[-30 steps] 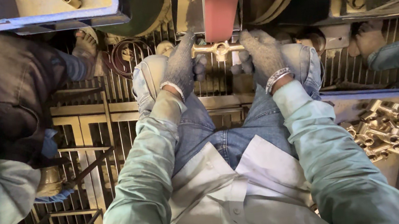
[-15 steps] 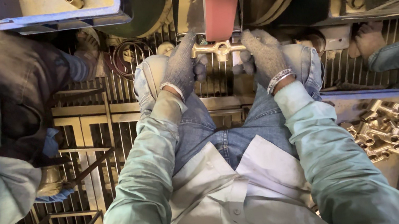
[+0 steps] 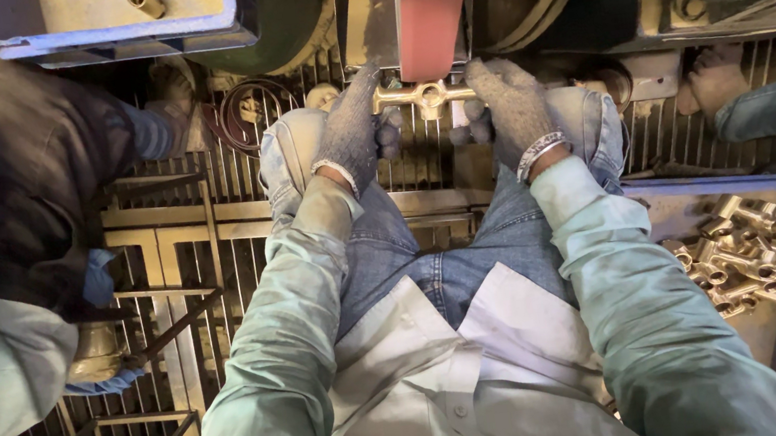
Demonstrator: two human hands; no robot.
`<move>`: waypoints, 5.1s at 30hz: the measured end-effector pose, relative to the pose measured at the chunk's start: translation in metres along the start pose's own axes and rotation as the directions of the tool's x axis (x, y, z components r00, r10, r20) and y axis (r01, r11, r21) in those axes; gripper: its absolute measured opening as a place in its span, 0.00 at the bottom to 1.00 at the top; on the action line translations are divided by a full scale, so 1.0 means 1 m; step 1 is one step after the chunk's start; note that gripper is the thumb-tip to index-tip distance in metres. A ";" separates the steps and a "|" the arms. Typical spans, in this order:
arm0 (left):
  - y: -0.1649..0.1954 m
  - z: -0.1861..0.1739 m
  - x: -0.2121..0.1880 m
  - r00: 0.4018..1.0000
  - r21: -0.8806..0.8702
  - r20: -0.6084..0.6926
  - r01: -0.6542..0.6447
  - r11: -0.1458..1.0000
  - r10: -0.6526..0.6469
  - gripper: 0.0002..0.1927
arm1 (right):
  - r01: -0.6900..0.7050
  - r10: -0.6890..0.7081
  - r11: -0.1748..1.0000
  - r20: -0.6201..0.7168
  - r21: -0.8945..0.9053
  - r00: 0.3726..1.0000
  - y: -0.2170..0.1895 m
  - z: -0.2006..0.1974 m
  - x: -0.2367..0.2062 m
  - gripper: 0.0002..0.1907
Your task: The person holds a brass-colored metal fitting against a moving belt sander to smooth its surfaces. They rotate the fitting to treat different sides and then place it into a blue bin filled with similar parts.
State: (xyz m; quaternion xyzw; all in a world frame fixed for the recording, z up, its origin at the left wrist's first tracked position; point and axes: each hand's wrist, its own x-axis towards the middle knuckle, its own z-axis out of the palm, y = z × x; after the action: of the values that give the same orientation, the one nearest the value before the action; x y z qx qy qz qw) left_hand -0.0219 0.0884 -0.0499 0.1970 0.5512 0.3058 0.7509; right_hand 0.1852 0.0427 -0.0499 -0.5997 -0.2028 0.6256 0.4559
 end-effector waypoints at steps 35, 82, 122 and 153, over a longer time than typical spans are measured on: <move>-0.003 -0.003 0.005 1.000 0.027 -0.020 0.015 1.000 -0.014 0.20 | -0.049 0.049 0.999 -0.016 0.000 0.999 -0.002 -0.001 0.001 0.17; 0.007 0.008 -0.003 0.998 0.008 -0.042 0.050 0.999 -0.049 0.21 | -0.046 0.044 0.996 -0.020 -0.070 0.999 -0.006 -0.001 0.001 0.17; 0.003 0.000 0.002 0.999 0.048 -0.032 0.012 0.999 -0.010 0.22 | -0.024 0.024 1.000 -0.029 -0.019 0.999 0.002 0.007 0.006 0.17; -0.002 -0.011 -0.035 0.972 -0.198 0.199 -0.084 0.977 0.124 0.14 | 0.135 -0.130 0.984 0.043 -0.118 0.991 -0.013 0.015 -0.036 0.21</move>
State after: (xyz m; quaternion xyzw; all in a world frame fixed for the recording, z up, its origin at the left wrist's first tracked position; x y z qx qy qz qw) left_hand -0.0394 0.0630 -0.0298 0.1849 0.4265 0.3730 0.8029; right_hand 0.1708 0.0244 -0.0160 -0.6003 -0.2878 0.5908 0.4557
